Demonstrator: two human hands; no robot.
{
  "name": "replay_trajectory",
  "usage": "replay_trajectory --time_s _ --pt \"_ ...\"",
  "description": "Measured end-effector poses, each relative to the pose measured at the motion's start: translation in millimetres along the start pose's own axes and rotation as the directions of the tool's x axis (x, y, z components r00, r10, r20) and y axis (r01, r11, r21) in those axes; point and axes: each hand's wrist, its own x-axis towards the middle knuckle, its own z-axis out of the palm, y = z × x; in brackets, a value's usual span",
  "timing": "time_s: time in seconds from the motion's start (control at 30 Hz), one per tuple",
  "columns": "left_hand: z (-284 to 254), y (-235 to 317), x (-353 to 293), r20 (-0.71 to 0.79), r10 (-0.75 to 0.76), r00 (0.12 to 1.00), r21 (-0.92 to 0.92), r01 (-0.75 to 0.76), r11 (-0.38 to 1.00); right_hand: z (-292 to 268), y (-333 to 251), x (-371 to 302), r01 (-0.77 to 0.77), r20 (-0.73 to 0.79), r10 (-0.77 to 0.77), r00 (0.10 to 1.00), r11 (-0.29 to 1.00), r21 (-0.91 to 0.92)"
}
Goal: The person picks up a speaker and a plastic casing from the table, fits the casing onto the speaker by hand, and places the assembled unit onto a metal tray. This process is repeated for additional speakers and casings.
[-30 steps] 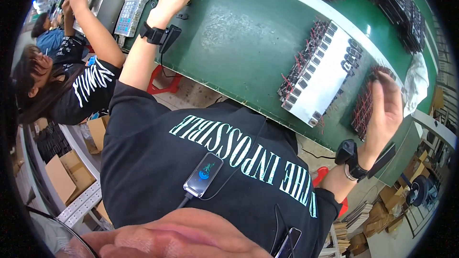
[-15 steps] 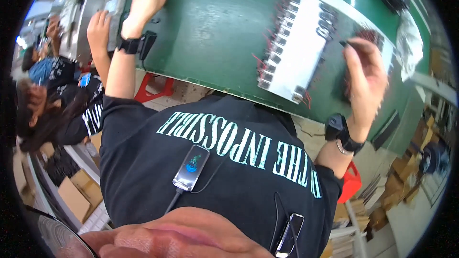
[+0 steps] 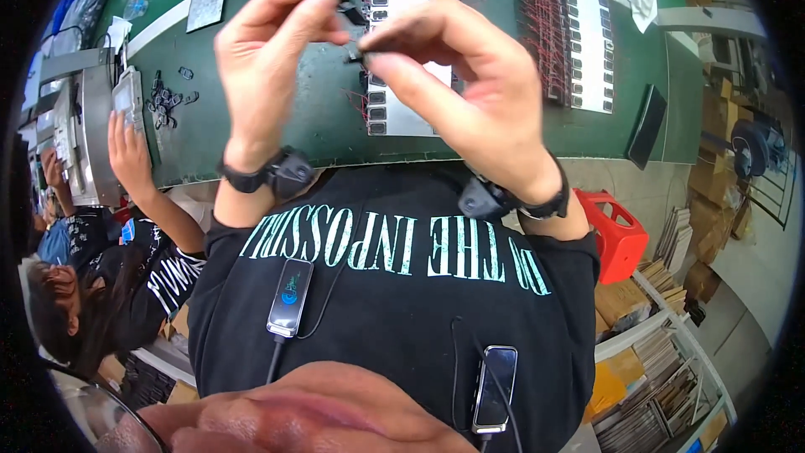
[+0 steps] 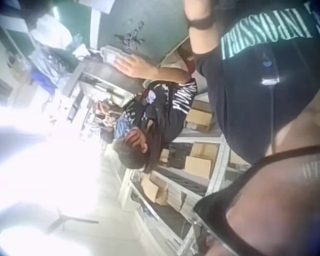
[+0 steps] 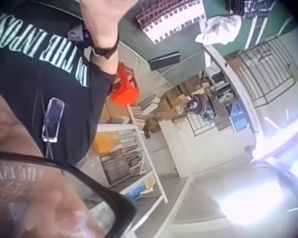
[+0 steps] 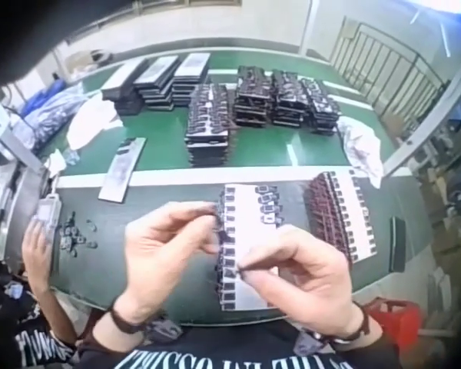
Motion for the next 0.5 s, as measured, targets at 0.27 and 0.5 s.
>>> replay_trajectory --time_s 0.27,0.5 --pt "21.4 -25.9 -11.9 0.062 -0.28 0.958 -0.494 0.274 0.825 -0.3 43.3 8.9 -0.02 -0.161 -0.012 0.987 0.98 -0.199" --pt "18.7 -32.7 -16.3 0.072 -0.317 0.946 -0.511 0.308 0.802 -1.8 48.0 10.7 -0.044 -0.111 0.015 0.994 0.966 -0.255"
